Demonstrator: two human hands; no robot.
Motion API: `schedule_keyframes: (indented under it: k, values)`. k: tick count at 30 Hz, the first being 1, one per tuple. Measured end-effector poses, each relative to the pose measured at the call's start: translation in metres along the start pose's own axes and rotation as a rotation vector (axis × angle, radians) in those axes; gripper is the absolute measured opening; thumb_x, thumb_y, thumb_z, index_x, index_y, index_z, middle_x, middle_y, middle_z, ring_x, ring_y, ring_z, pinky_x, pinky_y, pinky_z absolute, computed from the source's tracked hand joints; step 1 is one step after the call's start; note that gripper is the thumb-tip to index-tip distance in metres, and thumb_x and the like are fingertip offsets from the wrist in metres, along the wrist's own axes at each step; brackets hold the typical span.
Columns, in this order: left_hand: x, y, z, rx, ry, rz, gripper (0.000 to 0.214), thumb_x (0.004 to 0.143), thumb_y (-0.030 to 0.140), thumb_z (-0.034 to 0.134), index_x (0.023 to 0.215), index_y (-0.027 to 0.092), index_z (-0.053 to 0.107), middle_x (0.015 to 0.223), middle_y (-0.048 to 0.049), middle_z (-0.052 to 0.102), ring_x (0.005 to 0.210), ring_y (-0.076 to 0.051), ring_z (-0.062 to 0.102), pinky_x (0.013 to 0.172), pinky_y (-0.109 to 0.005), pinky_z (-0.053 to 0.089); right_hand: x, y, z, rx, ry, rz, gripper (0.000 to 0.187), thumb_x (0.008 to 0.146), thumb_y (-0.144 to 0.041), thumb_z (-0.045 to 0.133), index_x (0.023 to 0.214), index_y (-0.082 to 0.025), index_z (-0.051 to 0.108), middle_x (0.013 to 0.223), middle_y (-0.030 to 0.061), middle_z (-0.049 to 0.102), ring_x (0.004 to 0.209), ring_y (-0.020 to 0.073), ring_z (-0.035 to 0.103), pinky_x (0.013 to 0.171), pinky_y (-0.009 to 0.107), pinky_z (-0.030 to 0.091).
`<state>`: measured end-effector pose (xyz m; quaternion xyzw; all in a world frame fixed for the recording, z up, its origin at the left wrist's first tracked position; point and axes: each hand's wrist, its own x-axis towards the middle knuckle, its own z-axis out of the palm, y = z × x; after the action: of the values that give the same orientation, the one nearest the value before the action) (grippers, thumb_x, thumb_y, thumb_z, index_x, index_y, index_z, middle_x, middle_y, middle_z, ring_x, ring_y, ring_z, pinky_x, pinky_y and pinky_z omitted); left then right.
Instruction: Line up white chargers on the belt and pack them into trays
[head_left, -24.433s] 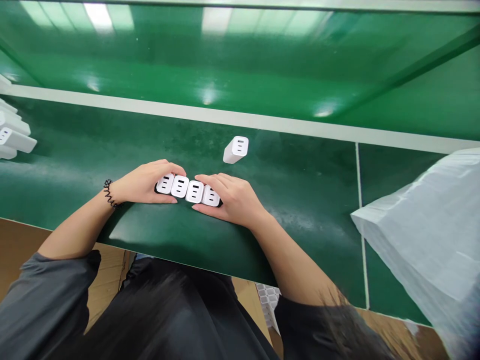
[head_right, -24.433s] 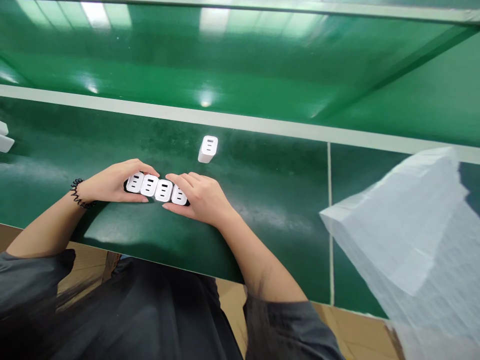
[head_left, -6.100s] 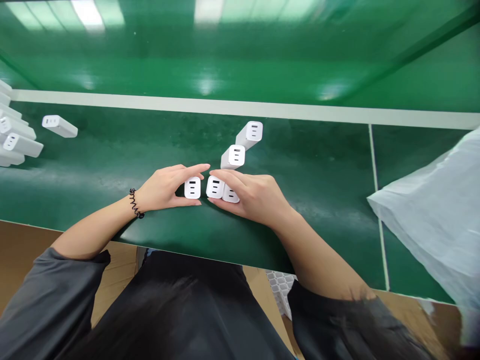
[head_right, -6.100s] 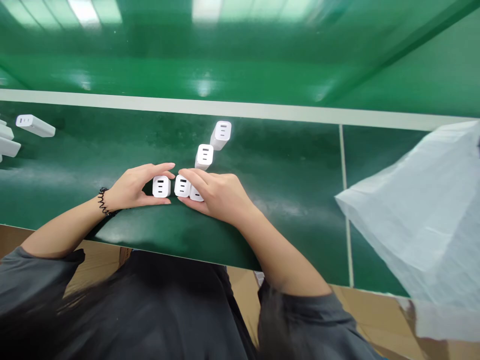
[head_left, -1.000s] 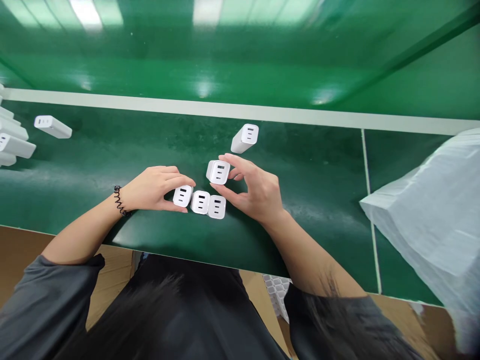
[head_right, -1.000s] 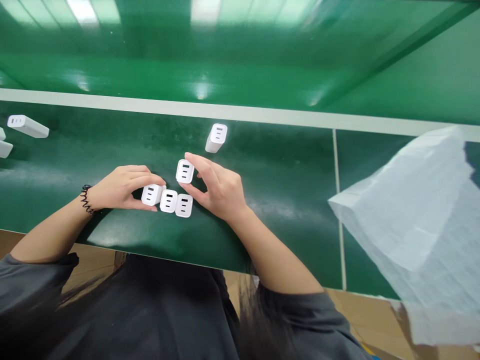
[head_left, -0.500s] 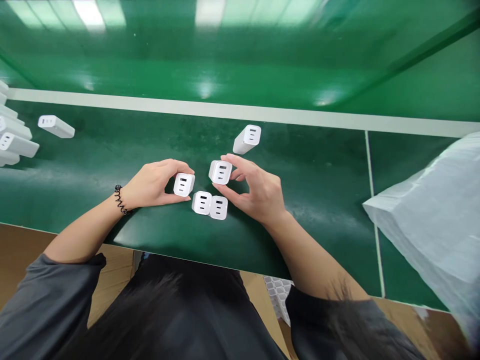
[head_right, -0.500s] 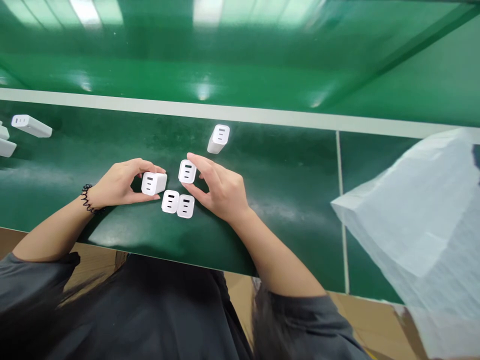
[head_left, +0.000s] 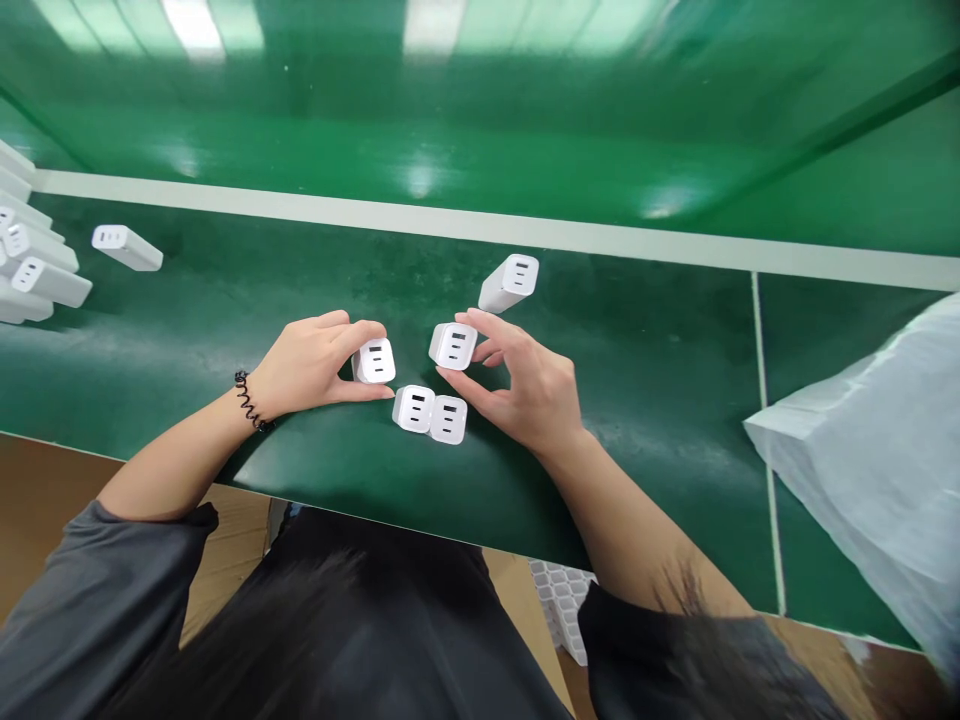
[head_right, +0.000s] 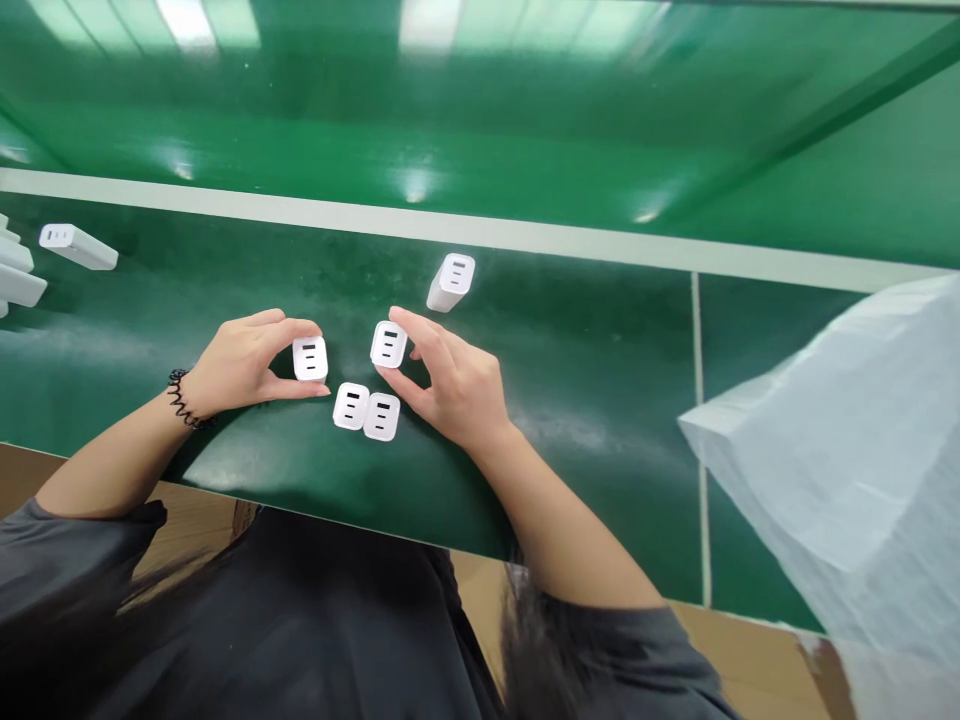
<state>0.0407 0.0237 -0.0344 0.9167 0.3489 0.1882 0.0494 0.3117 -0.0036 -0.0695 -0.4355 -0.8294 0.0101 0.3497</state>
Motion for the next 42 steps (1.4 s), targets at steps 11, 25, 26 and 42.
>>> schedule_keyframes:
  k: [11,25,26,42]
  values:
    - [0.000,-0.001,0.000,-0.005,0.050,0.064,0.056,0.089,0.066,0.056,0.111,0.014,0.060,0.079,-0.0031,0.066,0.064,-0.014,0.056,0.057,-0.025,0.043,0.003,0.002,0.003,0.028,-0.019,0.213,0.051,0.090,-0.030,0.066,0.138,-0.025,0.048,0.125,0.0093,0.068,0.061,0.0126,0.064,0.050,0.027,0.054]
    - [-0.006,0.027,-0.012,-0.200,0.276,0.216,0.048,0.085,0.057,0.068,0.114,0.019,0.063,0.114,-0.0102,0.068,0.092,-0.018,0.062,0.082,-0.030,0.054,0.005,-0.047,-0.020,0.143,0.034,-0.202,0.069,0.088,-0.035,0.071,0.148,-0.019,0.041,0.121,0.0148,0.071,0.109,0.0305,0.068,0.094,0.050,0.055]
    - [-0.008,0.032,-0.013,-0.232,0.287,0.233,0.047,0.085,0.057,0.068,0.115,0.021,0.065,0.120,-0.0105,0.066,0.100,-0.019,0.062,0.087,-0.032,0.053,0.004,-0.049,-0.018,0.173,0.022,-0.217,0.070,0.089,-0.036,0.069,0.149,-0.018,0.039,0.121,0.0156,0.070,0.110,0.0311,0.068,0.095,0.052,0.055]
    - [-0.053,-0.135,-0.057,0.346,0.563,-1.187,0.095,0.070,0.036,0.083,0.147,0.017,0.031,0.153,-0.0253,0.028,0.145,-0.046,0.025,0.113,-0.067,0.031,0.001,-0.039,-0.010,0.232,0.060,0.088,0.043,0.089,-0.039,0.068,0.128,-0.027,0.056,0.108,0.0053,0.075,0.095,0.0294,0.073,0.082,0.043,0.061]
